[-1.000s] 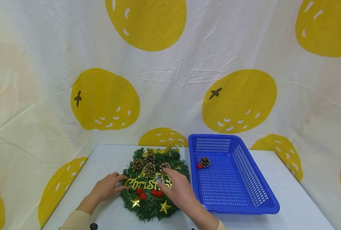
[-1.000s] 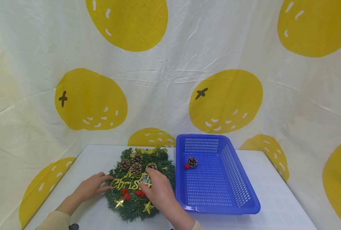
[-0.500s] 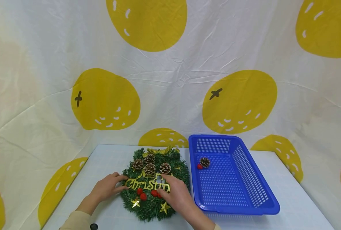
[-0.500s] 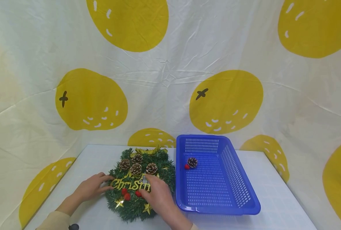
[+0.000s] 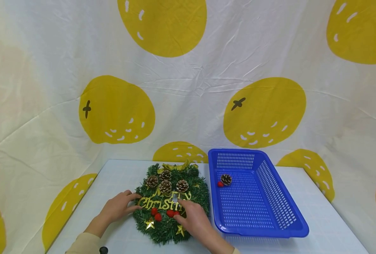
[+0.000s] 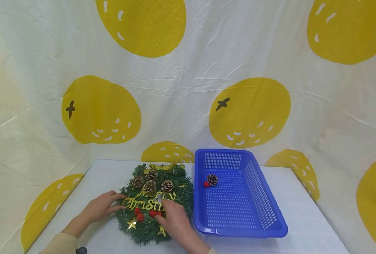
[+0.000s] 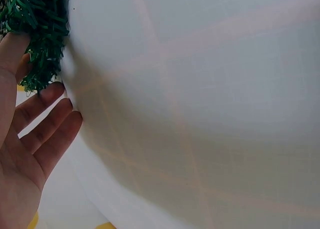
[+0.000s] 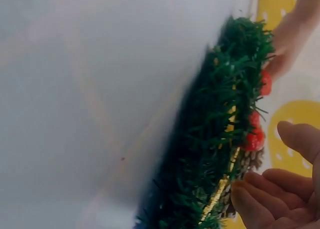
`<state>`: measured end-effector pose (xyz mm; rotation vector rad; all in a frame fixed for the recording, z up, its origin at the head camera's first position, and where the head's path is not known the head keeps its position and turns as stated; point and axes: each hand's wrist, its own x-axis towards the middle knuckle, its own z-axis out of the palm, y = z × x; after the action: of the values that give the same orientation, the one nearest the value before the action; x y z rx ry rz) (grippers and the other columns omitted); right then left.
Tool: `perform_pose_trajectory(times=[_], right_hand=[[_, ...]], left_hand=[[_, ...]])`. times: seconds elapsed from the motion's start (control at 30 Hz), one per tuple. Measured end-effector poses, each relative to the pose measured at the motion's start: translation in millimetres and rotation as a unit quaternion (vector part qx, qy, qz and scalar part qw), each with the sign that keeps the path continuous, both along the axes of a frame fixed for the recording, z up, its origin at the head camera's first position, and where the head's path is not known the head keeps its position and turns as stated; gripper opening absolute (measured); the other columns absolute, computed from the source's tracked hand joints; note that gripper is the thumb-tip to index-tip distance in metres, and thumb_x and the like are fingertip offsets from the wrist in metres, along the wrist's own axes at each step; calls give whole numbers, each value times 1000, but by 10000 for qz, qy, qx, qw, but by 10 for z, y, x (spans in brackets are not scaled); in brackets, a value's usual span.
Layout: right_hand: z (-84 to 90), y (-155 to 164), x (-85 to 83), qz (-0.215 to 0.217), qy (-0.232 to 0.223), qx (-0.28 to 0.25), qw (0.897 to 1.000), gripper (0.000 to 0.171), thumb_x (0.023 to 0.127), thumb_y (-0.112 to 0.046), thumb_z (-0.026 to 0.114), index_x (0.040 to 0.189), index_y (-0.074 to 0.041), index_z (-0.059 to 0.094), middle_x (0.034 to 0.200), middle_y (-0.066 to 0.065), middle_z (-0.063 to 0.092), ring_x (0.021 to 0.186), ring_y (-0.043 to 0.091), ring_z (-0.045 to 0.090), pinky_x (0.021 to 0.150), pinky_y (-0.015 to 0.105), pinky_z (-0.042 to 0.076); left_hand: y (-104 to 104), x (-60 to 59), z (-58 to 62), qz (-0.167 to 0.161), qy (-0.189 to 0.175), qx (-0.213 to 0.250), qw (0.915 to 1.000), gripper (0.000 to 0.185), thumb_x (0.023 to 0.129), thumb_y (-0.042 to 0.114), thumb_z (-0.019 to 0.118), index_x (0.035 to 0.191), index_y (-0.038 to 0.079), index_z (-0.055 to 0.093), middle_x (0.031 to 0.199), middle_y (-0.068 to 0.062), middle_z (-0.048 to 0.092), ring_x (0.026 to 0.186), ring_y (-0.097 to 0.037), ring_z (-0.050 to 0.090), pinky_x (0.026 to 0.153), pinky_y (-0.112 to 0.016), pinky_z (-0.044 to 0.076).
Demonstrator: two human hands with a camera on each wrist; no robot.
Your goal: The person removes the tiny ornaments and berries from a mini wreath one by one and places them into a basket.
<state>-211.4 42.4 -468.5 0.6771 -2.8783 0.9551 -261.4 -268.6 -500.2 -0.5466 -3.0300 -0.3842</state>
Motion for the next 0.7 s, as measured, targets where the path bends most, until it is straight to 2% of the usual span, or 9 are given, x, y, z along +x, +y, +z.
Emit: perform_pose_trajectory(times=[0.27,0.5,0.6,0.67,0.7], right_hand=[[-106,5,-11,93,177,149,9997,46,85,-25,77,123,-1,66,118,12,68,105,30,65,87,42,53],[-142,7,-19,220,562,308,9977,37,84,-20,77,116,-4,70,109,9,71,98,22,68,82,38,55],[-160,-2,-27,228,798,362,9959,25,83,-19,78,104,-8,71,99,3,72,86,15,68,71,33,54],[-181,-11,-32,218,876,379,9952,13,83,-18,78,91,-13,68,85,-4,70,71,9,63,60,28,50],[-189,-15,-34,212,902,383,9950,13,83,-17,77,85,-15,65,79,-6,66,65,7,59,55,26,46]], left_hand=[[6,10,16,-16,12,21,10000,43,81,53,72,113,25,70,98,3,60,81,-16,58,60,-38,50],[4,5,13,-8,12,-6,10000,44,81,55,71,114,26,69,99,4,60,82,-16,58,59,-37,50],[3,6,13,-10,12,-8,10000,44,81,55,71,114,26,69,99,4,59,82,-16,58,59,-38,50],[4,9,14,-19,6,-1,10000,44,81,55,71,114,26,69,99,4,59,82,-16,58,59,-38,50],[5,10,15,-22,1,0,10000,44,81,55,71,114,26,69,99,4,59,82,-16,58,59,-38,50]])
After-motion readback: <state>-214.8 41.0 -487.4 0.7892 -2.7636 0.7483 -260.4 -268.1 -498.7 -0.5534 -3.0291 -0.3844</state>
